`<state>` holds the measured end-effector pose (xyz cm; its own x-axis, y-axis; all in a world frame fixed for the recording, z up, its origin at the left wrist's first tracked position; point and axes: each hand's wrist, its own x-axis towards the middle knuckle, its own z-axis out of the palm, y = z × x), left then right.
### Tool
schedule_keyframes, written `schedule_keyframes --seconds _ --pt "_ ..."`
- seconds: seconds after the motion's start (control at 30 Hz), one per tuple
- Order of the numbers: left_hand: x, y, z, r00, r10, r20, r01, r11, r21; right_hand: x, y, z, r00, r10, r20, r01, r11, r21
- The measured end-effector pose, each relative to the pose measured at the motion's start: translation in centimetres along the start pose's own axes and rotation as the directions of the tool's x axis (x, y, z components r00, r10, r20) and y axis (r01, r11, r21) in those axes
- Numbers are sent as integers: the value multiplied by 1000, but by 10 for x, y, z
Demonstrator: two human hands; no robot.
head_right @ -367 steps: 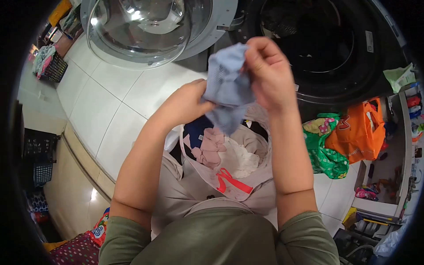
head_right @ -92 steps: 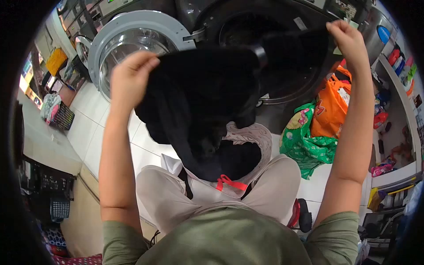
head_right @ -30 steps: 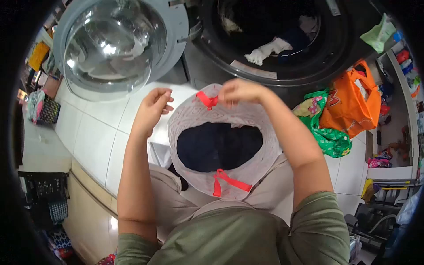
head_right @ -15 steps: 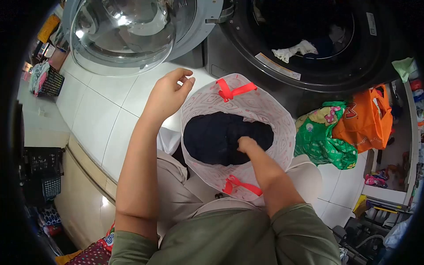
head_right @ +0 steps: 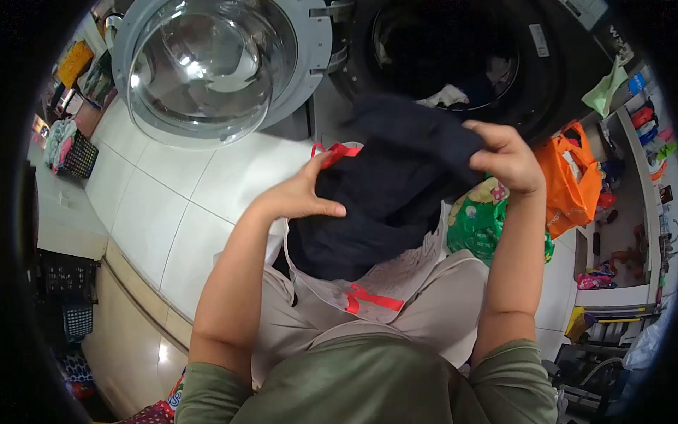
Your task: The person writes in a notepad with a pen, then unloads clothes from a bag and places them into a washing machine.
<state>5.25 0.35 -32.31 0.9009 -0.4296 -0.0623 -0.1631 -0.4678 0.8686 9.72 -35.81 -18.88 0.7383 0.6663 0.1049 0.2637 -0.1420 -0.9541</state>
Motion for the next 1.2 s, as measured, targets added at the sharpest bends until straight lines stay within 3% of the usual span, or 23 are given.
schedule_keyframes --seconds 0.03,0.1,0.2,0.27,0.33,0.4,0.43,0.47,0.5,0.53,0.57,0.63,0.73,0.8,0.83,0.9,0.97,1.0,1.07,1.1,1.13,1.17,1.2 --pt "2 -2 8 998 28 55 -22 995 -102 -4 9 -10 991 -65 -114 87 977 193" --pt "1 16 18 978 -92 186 134 963 -232 17 -13 18 873 -166 -459 306 919 249" --pt "6 20 47 990 139 -15 -139 979 -150 50 -50 44 877 -155 -455 273 940 205" --pt "7 39 67 957 258 -134 -275 952 -132 73 -77 81 916 -153 -372 290 893 345" --pt "7 43 79 988 124 -89 -149 907 -393 94 -88 109 927 -174 -332 288 898 333" --pt "3 79 63 871 -300 -389 47 839 -542 99 -120 131 957 -150 -248 203 957 206" --pt "12 67 57 812 -494 -311 -3 530 -848 103 -113 121 953 -247 -173 251 968 2" --pt "12 68 38 825 -502 -260 -132 277 -952 107 -105 110 935 -340 -96 318 928 -193" --pt "12 50 23 928 -133 -348 -342 63 -937 105 -85 100 898 -440 -5 393 805 -444" --pt "0 64 1 940 -85 -330 -325 70 -943 102 -64 91 843 -532 86 452 611 -649" --pt "-5 75 -6 896 16 -444 -444 24 -896 94 -55 102 877 -467 116 416 615 -670" --pt "-14 85 -7 872 46 -487 -488 19 -872 89 -31 145 975 -210 -74 142 843 -519" --pt "-19 72 -27 866 -22 -499 -472 294 -831 92 -2 173 978 -12 -207 -36 973 -229" --pt "-34 41 -49 825 -145 -547 -320 677 -663 90 0 169 993 111 -49 -106 990 92" --pt "-39 32 -58 788 -182 -589 -214 816 -538 85 0 163 974 225 32 -227 957 179" --pt "-45 34 -63 673 -172 -719 -172 910 -378 78 1 144 933 360 18 -361 929 88" --pt "-40 29 -66 591 -298 -750 -194 850 -491 74 -17 121 824 513 -242 -532 846 -17" --pt "-36 26 -65 608 -283 -742 -190 855 -483 86 13 77 905 362 -222 -420 840 -343" --pt "-28 19 -61 648 -246 -721 -156 883 -442 122 17 -9 707 499 -502 -478 860 181" --pt "-26 16 -55 665 -218 -714 -148 899 -412 141 29 -67 445 560 -699 -240 826 510" --pt "-24 14 -50 683 -191 -705 -139 914 -382 125 20 -93 526 537 -660 123 720 684" --pt "-21 14 -50 684 -156 -713 -147 927 -345 139 66 -153 461 275 -844 527 680 509" --pt "-21 18 -48 686 -141 -714 -145 935 -324 128 97 -205 740 317 -593 171 764 622"
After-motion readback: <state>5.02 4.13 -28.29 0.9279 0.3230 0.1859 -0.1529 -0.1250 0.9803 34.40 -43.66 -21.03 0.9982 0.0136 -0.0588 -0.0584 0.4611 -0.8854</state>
